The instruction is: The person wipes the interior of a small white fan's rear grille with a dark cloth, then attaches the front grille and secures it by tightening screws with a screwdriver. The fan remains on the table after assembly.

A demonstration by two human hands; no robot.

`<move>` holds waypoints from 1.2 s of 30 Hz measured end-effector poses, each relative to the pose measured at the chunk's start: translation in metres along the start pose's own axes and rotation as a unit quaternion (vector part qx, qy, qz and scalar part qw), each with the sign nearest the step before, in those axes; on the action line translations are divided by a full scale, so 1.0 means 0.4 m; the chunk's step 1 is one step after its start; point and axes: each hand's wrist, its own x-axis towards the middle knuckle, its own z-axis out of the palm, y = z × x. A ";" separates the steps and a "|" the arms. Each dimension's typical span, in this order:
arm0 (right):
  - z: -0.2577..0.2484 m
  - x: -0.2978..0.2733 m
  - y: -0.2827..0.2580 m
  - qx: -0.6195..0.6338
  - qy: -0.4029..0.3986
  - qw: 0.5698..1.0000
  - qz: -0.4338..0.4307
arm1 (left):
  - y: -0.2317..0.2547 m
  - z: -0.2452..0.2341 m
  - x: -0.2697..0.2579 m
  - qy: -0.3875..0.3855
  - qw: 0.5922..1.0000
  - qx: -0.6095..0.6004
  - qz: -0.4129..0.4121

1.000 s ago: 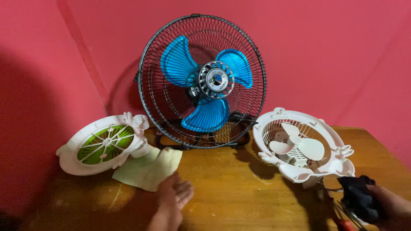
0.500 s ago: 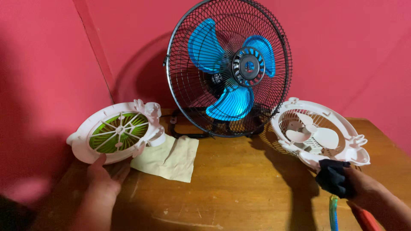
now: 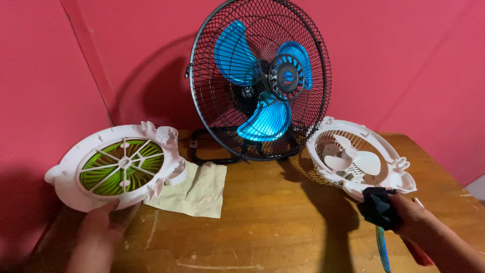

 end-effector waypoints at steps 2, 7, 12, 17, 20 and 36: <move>-0.002 -0.038 0.016 0.006 0.015 1.000 -0.008 | 0.011 -0.019 -0.018 0.056 0.997 0.060 -0.007; -0.007 -0.111 0.048 0.063 0.115 0.990 0.052 | 0.091 -0.033 -0.074 0.089 0.988 0.128 -0.002; -0.066 -0.126 0.074 -0.018 -0.003 1.000 0.013 | 0.164 -0.057 -0.138 0.124 0.977 0.172 0.005; -0.161 -0.106 0.067 -0.109 0.060 0.990 0.061 | 0.201 -0.047 -0.191 0.137 0.970 0.199 0.008; -0.170 -0.120 0.029 -0.175 0.078 0.980 0.052 | 0.195 -0.020 -0.218 0.132 0.971 0.200 0.014; 0.002 -0.275 -0.129 -0.120 0.003 0.992 -0.034 | -0.196 0.341 -0.572 0.008 0.986 0.165 0.026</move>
